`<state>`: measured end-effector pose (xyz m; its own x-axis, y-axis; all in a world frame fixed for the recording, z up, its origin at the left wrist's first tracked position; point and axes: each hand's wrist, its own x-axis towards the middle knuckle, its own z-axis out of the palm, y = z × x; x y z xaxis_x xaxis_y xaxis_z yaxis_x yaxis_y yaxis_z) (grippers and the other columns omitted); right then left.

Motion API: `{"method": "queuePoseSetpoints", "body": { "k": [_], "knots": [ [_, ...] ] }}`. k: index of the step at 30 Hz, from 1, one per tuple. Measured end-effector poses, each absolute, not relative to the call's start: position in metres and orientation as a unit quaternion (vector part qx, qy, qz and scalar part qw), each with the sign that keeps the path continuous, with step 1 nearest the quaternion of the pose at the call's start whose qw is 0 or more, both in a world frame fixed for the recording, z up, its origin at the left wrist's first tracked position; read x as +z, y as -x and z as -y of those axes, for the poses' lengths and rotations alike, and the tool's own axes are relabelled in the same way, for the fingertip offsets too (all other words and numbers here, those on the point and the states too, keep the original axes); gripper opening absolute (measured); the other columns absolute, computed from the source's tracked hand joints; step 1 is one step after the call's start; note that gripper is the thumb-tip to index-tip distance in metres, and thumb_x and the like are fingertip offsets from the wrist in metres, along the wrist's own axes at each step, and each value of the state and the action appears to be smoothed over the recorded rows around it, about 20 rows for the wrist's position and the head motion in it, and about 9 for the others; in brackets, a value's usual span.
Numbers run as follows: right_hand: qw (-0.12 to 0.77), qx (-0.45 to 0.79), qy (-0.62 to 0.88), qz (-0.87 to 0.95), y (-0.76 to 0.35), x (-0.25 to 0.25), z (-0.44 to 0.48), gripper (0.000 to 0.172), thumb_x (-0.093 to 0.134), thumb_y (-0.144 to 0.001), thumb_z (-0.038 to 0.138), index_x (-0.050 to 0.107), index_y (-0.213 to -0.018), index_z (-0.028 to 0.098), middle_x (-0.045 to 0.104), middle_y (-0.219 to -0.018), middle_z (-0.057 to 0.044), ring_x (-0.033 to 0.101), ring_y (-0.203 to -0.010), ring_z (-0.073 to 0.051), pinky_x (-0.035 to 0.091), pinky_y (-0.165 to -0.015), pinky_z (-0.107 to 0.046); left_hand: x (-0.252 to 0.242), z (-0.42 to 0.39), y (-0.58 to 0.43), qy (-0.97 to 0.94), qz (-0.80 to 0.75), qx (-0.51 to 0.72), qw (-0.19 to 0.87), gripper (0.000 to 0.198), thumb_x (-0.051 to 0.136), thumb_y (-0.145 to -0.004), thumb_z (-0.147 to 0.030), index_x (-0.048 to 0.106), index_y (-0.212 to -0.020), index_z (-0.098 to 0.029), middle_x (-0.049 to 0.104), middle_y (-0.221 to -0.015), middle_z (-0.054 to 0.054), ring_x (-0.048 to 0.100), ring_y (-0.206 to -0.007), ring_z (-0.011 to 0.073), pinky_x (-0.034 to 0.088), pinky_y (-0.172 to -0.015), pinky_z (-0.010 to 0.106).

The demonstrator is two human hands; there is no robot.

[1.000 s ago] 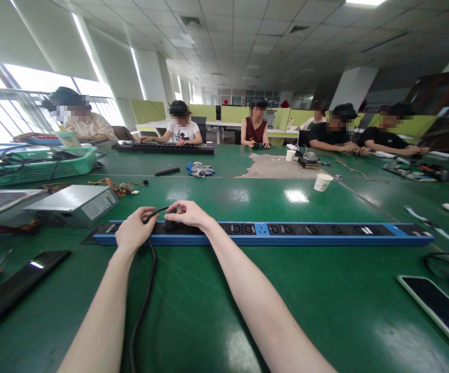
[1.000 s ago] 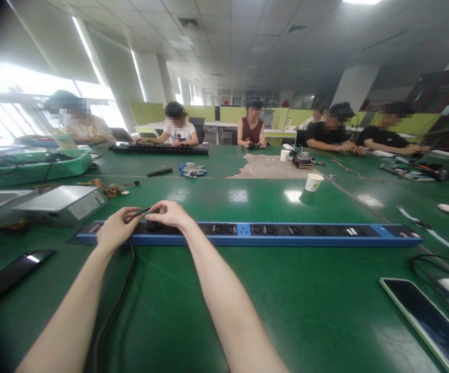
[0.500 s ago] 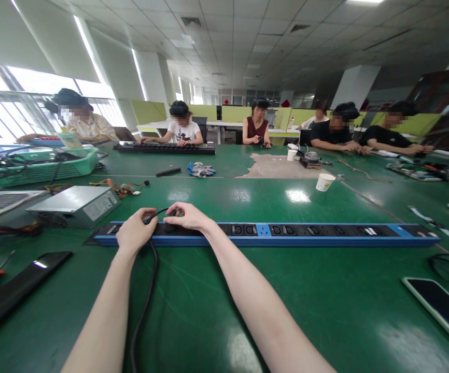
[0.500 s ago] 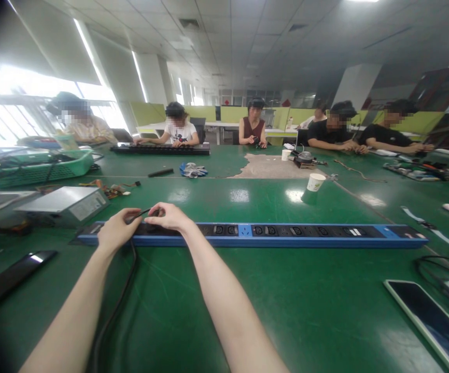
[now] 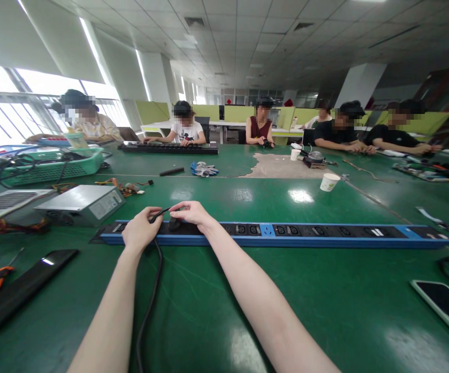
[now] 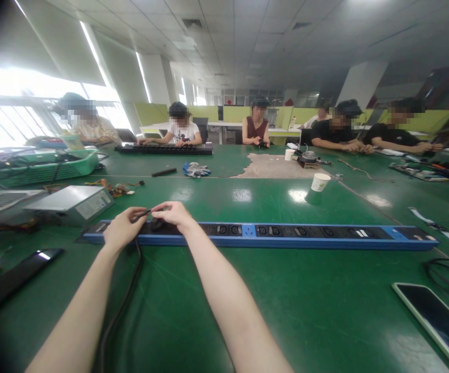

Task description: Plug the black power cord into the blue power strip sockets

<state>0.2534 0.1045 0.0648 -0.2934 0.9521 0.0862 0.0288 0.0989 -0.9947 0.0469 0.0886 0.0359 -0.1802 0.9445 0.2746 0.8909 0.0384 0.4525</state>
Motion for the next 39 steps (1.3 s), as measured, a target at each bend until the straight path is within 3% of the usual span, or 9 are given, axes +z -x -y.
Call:
{"method": "queuePoseSetpoints", "body": {
  "k": [7,14,20,39],
  "knots": [
    [0.503,0.571,0.281,0.585,-0.232,0.069,-0.102,0.031,0.084,-0.078,0.035,0.080,-0.105,0.020,0.075,-0.086,-0.001,0.067,-0.078,-0.010,0.052,-0.079,-0.021,0.038,-0.090,-0.048,-0.619,-0.742,0.254,0.047,0.050,0.057,-0.089,-0.057,0.067,-0.131,-0.031,0.075,-0.121,0.011,0.069,-0.107,0.0354,0.052,-0.084,0.042],
    [0.454,0.552,0.331,0.617,-0.272,0.076,-0.106,0.027,0.085,-0.078,0.029,0.080,-0.099,0.014,0.075,-0.080,-0.004,0.066,-0.070,-0.010,0.053,-0.073,-0.022,0.045,-0.083,-0.055,-0.634,-0.723,0.267,0.071,0.053,0.056,-0.087,-0.068,0.071,-0.125,-0.034,0.076,-0.119,0.005,0.068,-0.110,0.0341,0.050,-0.088,0.043],
    [0.426,0.565,0.346,0.616,-0.304,0.072,-0.098,0.031,0.089,-0.073,0.034,0.079,-0.096,0.014,0.074,-0.075,-0.004,0.066,-0.068,-0.011,0.054,-0.071,-0.023,0.048,-0.084,-0.060,-0.612,-0.756,0.225,0.053,0.069,0.038,-0.088,-0.082,0.075,-0.122,-0.034,0.076,-0.117,0.011,0.067,-0.107,0.0428,0.048,-0.087,0.051],
    [0.483,0.465,0.382,0.636,-0.298,0.052,-0.095,0.038,0.082,-0.077,0.048,0.077,-0.100,0.019,0.071,-0.077,0.000,0.062,-0.069,-0.011,0.049,-0.068,-0.022,0.042,-0.087,-0.061,-0.627,-0.753,0.199,0.017,0.063,0.035,-0.092,-0.075,0.074,-0.123,-0.035,0.076,-0.115,0.011,0.067,-0.104,0.0387,0.047,-0.090,0.048]
  ]
}}
